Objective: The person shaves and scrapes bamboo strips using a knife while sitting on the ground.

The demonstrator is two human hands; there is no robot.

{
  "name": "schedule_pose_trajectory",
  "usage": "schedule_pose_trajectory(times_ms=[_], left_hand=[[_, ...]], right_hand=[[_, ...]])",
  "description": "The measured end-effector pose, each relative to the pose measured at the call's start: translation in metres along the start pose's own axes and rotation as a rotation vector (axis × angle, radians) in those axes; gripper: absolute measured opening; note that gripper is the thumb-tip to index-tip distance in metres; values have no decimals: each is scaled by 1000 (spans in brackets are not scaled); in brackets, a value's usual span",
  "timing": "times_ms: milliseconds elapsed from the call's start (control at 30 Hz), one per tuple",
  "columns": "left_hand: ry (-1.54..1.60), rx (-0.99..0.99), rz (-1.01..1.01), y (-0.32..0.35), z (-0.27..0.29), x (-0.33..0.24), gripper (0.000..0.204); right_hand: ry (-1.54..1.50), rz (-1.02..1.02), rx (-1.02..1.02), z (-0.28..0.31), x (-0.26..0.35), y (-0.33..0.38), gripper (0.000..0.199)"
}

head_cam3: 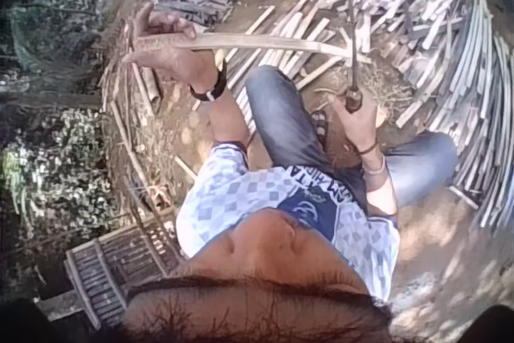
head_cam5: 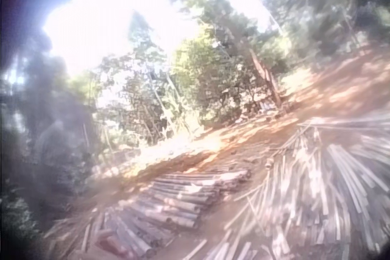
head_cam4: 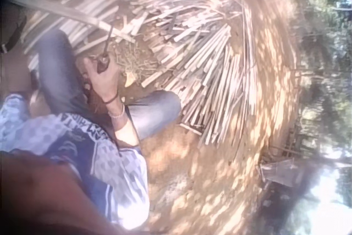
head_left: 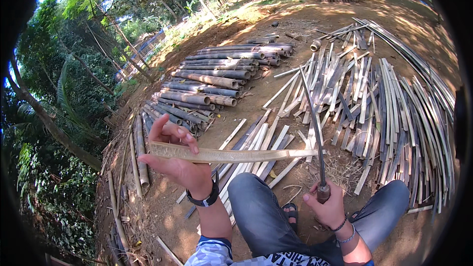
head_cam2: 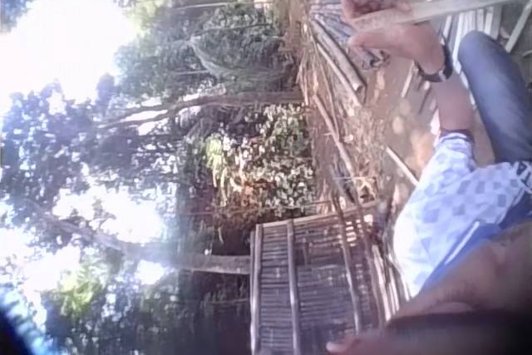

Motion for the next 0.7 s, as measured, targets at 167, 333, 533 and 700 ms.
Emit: schedule_pose_trajectory(times_ms=[167,333,533,700], left_hand=[[-116,18,-50,0,-19,-2,89],[-93,222,-75,11,-31,-6,93],[20,281,-97,20,-37,-12,99],[39,293,-134,22,-39,-17,98]], right_hand=[[81,125,58,-25,43,-32,35],[40,301,203,-85,97,-56,36],[34,338,294,-116,113,-55,22],[59,306,286,-118,110,-57,18]])
Point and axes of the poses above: each hand's wrist, its own y-axis away from the middle knuckle, its own z-axis out of the back of the hand, x = y × z, the point moved 10 cm from there along -y, towards the middle knuckle, and after that the axes turned 13 degrees about -x, right-handed, at the moved point
